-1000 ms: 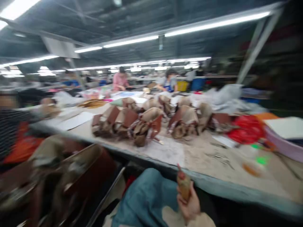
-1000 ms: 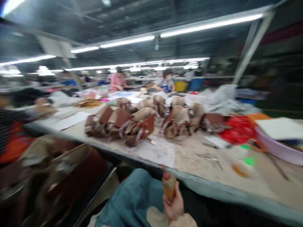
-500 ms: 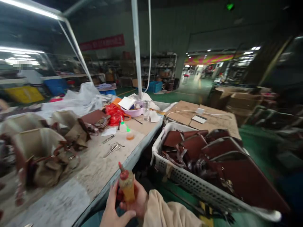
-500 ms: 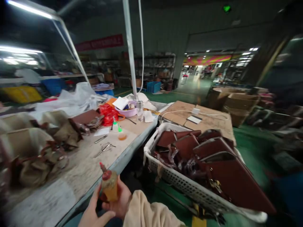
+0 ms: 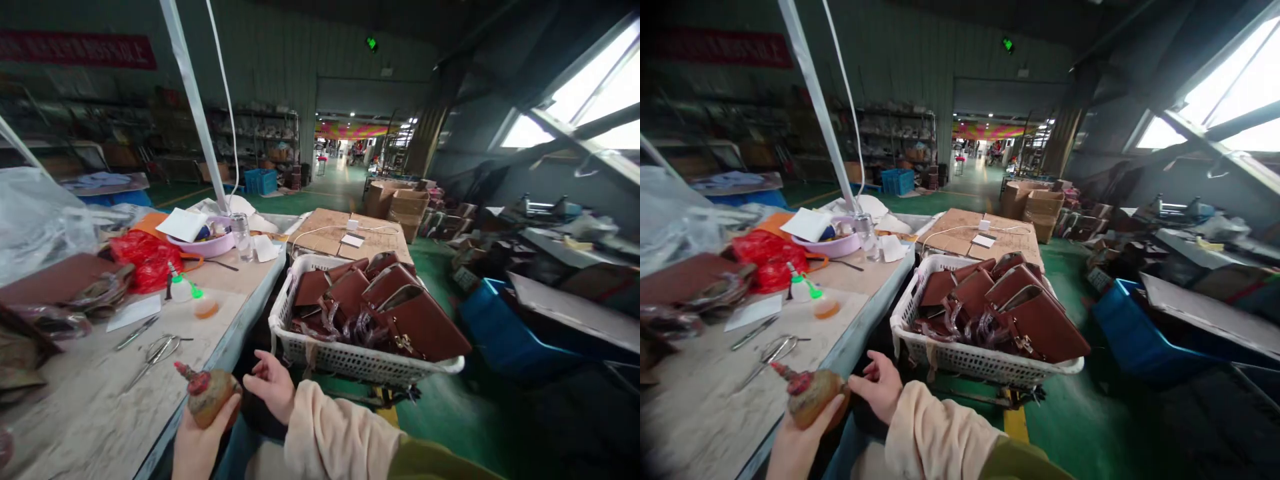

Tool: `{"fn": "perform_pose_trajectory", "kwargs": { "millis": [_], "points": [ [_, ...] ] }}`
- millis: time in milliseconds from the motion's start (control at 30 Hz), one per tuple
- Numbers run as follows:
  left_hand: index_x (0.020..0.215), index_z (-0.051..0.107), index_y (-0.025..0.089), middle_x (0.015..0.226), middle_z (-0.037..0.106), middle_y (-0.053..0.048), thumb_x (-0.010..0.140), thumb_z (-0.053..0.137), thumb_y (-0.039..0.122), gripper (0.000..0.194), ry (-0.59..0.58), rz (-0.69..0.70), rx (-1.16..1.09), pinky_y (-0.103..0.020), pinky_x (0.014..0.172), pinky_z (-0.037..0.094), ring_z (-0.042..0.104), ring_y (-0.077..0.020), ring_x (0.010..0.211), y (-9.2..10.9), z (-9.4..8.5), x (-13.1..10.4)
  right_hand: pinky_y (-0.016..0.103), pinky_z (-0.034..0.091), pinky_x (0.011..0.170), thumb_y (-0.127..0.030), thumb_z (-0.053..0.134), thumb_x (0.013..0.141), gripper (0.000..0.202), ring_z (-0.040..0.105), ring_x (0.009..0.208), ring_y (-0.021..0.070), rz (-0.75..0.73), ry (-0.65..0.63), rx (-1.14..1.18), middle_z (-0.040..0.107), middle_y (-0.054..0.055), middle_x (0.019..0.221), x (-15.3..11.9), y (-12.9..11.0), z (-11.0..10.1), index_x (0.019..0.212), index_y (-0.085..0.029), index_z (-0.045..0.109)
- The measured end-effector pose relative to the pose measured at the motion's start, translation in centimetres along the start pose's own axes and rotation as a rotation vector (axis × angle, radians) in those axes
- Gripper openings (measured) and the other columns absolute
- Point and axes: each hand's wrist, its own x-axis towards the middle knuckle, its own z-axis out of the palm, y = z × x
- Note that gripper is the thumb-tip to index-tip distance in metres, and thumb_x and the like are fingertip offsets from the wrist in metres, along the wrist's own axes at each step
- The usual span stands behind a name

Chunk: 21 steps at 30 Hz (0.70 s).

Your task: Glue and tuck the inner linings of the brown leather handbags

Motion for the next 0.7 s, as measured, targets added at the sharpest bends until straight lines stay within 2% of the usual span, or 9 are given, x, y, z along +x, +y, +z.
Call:
{"fn": "perform_pose_trajectory", "kwargs": {
  "millis": [67,100,167,267,367,433,500,600,700],
  "points": [
    [0.098,0.06,0.016,0.097,0.067,-0.008,0.053,0.074,0.049,0.057,0.076,0.042,0.039,-0.044,0.095,0.043,0.061,-0.0286,0.097,-0.4,-0.3,2.2,0.029,0.047,0.072,-0.038,0.07,0.067,0.055,0.055,0.086,0.0177,-0.247,-0.032,-0.323,0.054,0.005,0.101,0.6,-1.2,-4.3,0.117,-0.021,0.055],
    [0.098,0.058,0.018,0.095,0.066,-0.006,0.052,0.074,0.05,0.059,0.131,0.072,0.072,-0.044,0.092,0.045,0.062,-0.0282,0.093,-0.7,-0.4,3.6,0.032,0.046,0.081,-0.037,0.068,0.069,0.054,0.054,0.092,0.019,-0.367,-0.01,-0.531,0.054,0.006,0.105,0.9,-2.0,-6.9,0.119,-0.022,0.054],
    [0.097,0.057,0.02,0.088,0.064,-0.003,0.048,0.074,0.052,0.061,0.229,0.109,0.184,-0.045,0.086,0.047,0.062,-0.0289,0.088,-1.5,-0.5,6.4,0.036,0.038,0.094,-0.034,0.063,0.075,0.052,0.046,0.107,0.023,-0.438,0.074,-0.969,0.051,0.01,0.115,1.3,-3.6,-12.7,0.123,-0.02,0.051],
    [0.091,0.055,0.021,0.085,0.06,-0.001,0.047,0.071,0.054,0.057,0.311,0.161,0.388,-0.044,0.081,0.047,0.06,-0.0302,0.088,-2.5,-0.1,10.3,0.038,0.027,0.102,-0.033,0.056,0.081,0.051,0.039,0.116,0.0238,-0.169,0.187,-1.594,0.049,0.01,0.124,1.9,-5.5,-20.9,0.129,-0.021,0.045],
    [0.089,0.052,0.02,0.082,0.057,-0.003,0.048,0.07,0.054,0.056,0.314,0.217,0.442,-0.043,0.077,0.048,0.059,-0.0302,0.085,-3.2,0.5,12.9,0.05,0.011,0.105,-0.018,0.052,0.08,0.04,0.039,0.115,0.029,-0.016,0.263,-1.73,0.055,0.015,0.114,2.2,-6.5,-26.8,0.12,-0.015,0.054],
    [0.087,0.051,0.02,0.078,0.055,-0.004,0.047,0.069,0.055,0.056,0.3,0.227,0.457,-0.044,0.074,0.048,0.058,-0.0315,0.082,-3.6,0.8,13.9,0.052,0.006,0.104,-0.01,0.043,0.082,0.03,0.045,0.107,0.0283,0.061,0.282,-1.778,0.061,0.014,0.101,2.2,-6.6,-29.1,0.104,-0.015,0.063],
    [0.086,0.051,0.021,0.075,0.054,-0.003,0.044,0.07,0.056,0.058,0.297,0.204,0.472,-0.045,0.073,0.048,0.058,-0.0328,0.081,-4.0,0.9,14.4,0.049,0.006,0.104,-0.007,0.04,0.082,0.03,0.048,0.102,0.0265,0.109,0.272,-1.81,0.062,0.013,0.094,2.1,-6.6,-30.2,0.091,-0.017,0.067],
    [0.09,0.05,0.02,0.079,0.056,-0.005,0.041,0.071,0.058,0.066,0.298,0.153,0.482,-0.045,0.075,0.048,0.058,-0.0343,0.086,-4.2,0.4,14.4,0.047,0.013,0.101,-0.009,0.047,0.078,0.024,0.051,0.098,0.0258,0.133,0.248,-1.828,0.063,0.011,0.091,1.5,-6.9,-30.7,0.085,-0.019,0.069],
    [0.097,0.052,0.017,0.09,0.06,-0.011,0.039,0.073,0.06,0.075,0.258,0.164,0.491,-0.049,0.084,0.044,0.055,-0.0386,0.097,-4.2,-0.5,13.2,0.05,0.019,0.096,-0.013,0.056,0.072,0.021,0.051,0.099,0.0272,0.116,0.25,-1.823,0.062,0.01,0.094,-0.4,-8.9,-30.9,0.088,-0.02,0.067]
  ]
}}
